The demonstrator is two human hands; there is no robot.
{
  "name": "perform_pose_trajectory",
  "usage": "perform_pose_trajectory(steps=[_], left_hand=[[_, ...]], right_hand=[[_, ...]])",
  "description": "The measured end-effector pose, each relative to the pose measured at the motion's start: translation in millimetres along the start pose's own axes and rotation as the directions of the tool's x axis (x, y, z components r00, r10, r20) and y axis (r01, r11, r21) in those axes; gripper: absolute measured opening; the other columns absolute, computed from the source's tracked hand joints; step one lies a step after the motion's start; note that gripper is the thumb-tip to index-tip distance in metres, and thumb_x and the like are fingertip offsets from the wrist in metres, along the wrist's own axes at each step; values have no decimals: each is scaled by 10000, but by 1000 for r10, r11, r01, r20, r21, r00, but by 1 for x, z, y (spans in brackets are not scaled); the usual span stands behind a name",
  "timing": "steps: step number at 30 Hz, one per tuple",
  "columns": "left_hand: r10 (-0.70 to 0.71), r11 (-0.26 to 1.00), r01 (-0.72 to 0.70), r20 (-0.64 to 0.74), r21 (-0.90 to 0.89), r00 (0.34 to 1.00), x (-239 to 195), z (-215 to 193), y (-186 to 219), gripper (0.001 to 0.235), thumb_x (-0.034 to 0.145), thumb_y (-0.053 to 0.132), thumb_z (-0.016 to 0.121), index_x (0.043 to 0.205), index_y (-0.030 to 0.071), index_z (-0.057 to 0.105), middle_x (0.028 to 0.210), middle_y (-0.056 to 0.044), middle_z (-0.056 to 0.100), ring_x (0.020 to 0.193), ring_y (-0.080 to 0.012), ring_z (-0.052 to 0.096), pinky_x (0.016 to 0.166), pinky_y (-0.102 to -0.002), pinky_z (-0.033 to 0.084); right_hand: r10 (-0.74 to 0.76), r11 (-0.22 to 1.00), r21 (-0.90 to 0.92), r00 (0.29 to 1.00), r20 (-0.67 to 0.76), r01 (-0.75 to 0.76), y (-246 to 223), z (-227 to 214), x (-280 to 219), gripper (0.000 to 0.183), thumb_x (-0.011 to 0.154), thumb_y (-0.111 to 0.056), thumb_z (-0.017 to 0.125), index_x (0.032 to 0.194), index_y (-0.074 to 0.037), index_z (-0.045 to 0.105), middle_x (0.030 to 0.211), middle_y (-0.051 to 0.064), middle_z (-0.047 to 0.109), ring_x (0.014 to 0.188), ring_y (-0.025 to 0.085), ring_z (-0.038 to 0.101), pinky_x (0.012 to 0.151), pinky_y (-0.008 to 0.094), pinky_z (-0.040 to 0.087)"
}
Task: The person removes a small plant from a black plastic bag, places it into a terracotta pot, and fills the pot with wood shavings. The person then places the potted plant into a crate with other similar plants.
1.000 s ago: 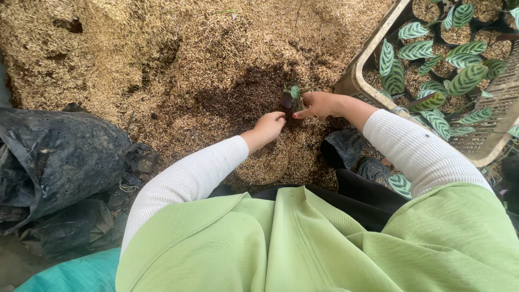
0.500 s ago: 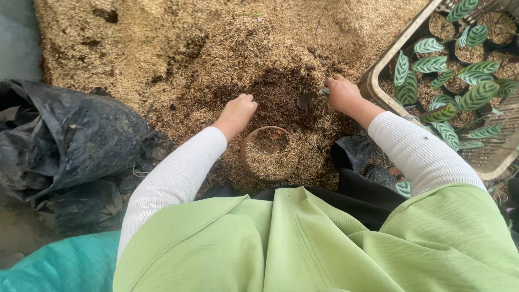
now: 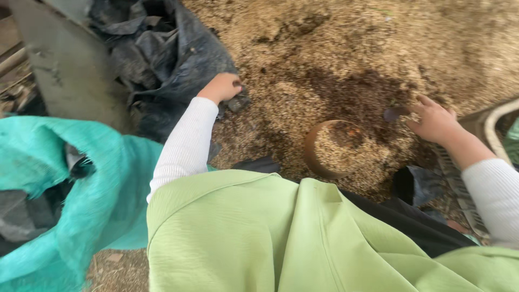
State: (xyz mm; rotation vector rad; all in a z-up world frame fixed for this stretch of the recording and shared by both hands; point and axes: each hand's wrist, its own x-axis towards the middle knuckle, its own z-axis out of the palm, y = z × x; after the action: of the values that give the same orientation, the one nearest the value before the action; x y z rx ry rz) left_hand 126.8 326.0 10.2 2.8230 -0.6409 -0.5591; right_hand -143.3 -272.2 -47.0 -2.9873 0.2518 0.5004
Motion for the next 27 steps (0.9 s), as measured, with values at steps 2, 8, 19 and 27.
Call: perform_pose_trajectory(steps=[2, 8, 19, 27], left_hand=[[-89, 996, 87, 121, 17, 989, -30, 16, -56, 420, 936, 360, 696, 1260, 95, 730, 1253, -172, 712, 1181, -368, 653, 1012, -453, 508], [-359, 933, 350, 166, 80, 919, -111, 106, -134, 668, 849, 475, 778, 1354, 50, 677, 1387, -224, 658, 1288, -396, 624, 1088, -457, 503], [-461, 887, 456, -129, -67, 878, -167, 250, -124, 124, 880, 114, 636, 982, 72, 692, 1078, -233, 678, 1031, -405, 674, 930, -488, 552], [-284, 950, 188, -436, -249, 854, -205, 129, -73, 101, 891, 155, 689, 881, 68, 738, 931, -199, 703, 889, -414, 682, 797, -518, 553]], right_hand=[[-51, 994, -92, 993, 111, 62, 9, 18, -8, 524, 928, -443, 675, 1418, -270, 608, 1568, 32, 530, 1407, 271, 531, 1092, 568, 478], [-108, 966, -201, 959, 263, 164, 21, 60, -27, 452, 950, -403, 662, 1377, -257, 646, 1233, 21, 769, 1003, 170, 812, 880, 326, 672], [-318, 920, -173, 928, 196, 352, -12, 62, -27, 353, 930, -341, 637, 1271, -267, 687, 1224, -14, 739, 866, 149, 807, 807, 292, 667], [-269, 962, 14, 943, 193, 272, 9, 43, 2, 353, 965, -277, 628, 1302, -171, 625, 1137, 62, 756, 901, 175, 790, 848, 329, 645]])
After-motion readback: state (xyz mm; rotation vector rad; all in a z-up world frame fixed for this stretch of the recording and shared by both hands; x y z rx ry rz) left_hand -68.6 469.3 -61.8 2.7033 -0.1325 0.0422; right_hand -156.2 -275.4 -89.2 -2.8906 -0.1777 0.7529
